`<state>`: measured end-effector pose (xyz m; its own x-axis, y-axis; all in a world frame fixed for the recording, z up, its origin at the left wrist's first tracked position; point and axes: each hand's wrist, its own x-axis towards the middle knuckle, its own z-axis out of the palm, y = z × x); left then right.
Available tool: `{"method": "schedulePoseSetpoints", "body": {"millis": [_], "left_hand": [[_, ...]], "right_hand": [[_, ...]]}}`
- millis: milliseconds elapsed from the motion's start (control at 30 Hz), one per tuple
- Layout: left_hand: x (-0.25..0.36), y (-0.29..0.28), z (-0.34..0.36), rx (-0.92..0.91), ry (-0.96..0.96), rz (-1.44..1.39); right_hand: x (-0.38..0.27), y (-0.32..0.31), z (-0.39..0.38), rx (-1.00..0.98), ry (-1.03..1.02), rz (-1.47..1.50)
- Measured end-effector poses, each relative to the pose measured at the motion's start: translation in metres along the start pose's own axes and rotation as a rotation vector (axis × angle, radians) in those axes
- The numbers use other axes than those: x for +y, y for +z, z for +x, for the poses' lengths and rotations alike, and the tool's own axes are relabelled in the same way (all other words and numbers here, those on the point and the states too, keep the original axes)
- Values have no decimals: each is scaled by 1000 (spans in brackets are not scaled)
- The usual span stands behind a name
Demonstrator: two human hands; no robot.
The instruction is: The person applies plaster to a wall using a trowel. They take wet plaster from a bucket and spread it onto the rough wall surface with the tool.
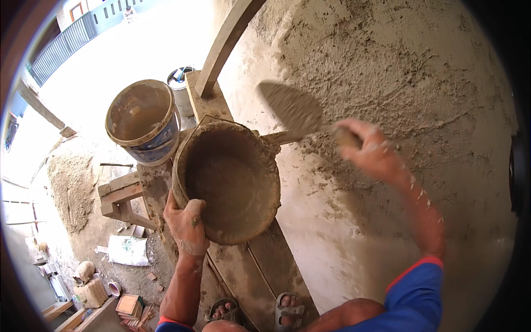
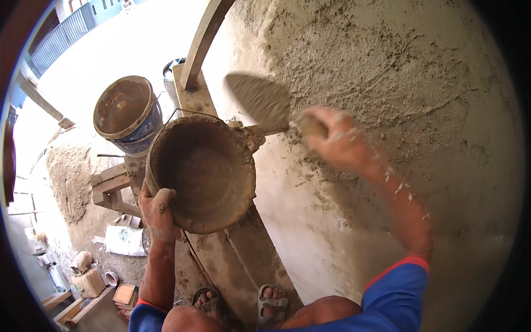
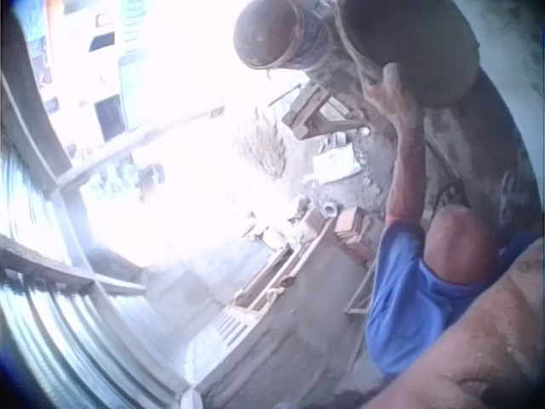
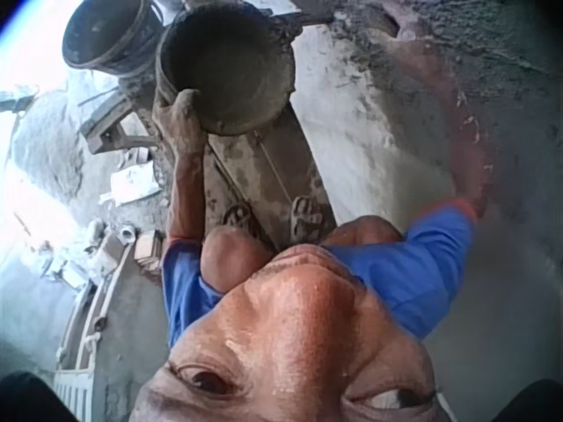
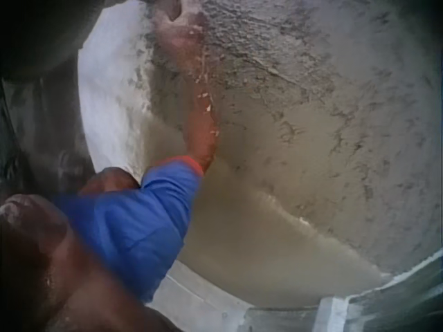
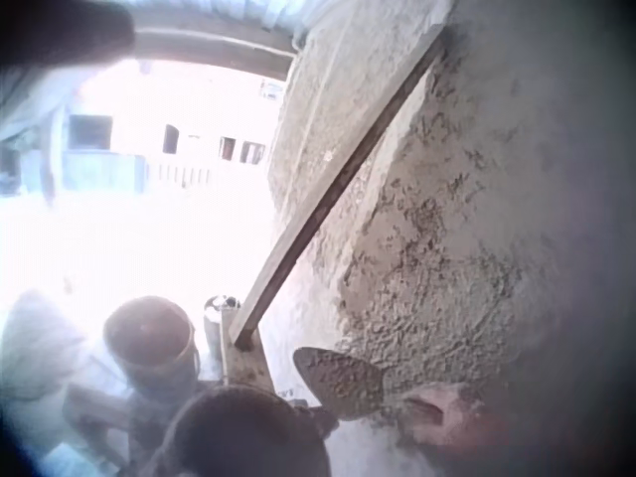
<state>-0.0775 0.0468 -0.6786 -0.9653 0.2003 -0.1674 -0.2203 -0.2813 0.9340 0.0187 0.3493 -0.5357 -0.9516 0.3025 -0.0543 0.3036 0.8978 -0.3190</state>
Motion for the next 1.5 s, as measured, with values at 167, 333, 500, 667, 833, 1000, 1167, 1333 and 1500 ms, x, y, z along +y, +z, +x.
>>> {"method": "schedulePoseSetpoints", "body": {"millis": [167,333,500,667,833,1000,1167,1333,1500], "left_hand": [[-5,6,3,7,-13,44],[-5,12,-4,-87,58,76],[-10,0,-3,-62,114,115],[-2,-8,-1,-95,19,89],[-13,-12,11,-93,41,-75],[-8,-24,17,-58,-55,-210],[-11,-19,15,-39,-71,-225],[-7,-19,14,-9,-50,-156],[-10,-15,13,-44,-74,-143]], "right_hand": [[-27,70,-24,-90,-351,-501],[-26,134,-10,-137,-323,-611],[-19,169,-27,-225,-418,-63],[-41,162,-25,-410,-179,245],[-37,124,-21,-329,-161,273],[-54,40,-15,-223,-171,205],[-68,-62,-3,-255,40,211],[-20,-82,29,-194,188,494],[44,-156,46,476,482,-77]]}}
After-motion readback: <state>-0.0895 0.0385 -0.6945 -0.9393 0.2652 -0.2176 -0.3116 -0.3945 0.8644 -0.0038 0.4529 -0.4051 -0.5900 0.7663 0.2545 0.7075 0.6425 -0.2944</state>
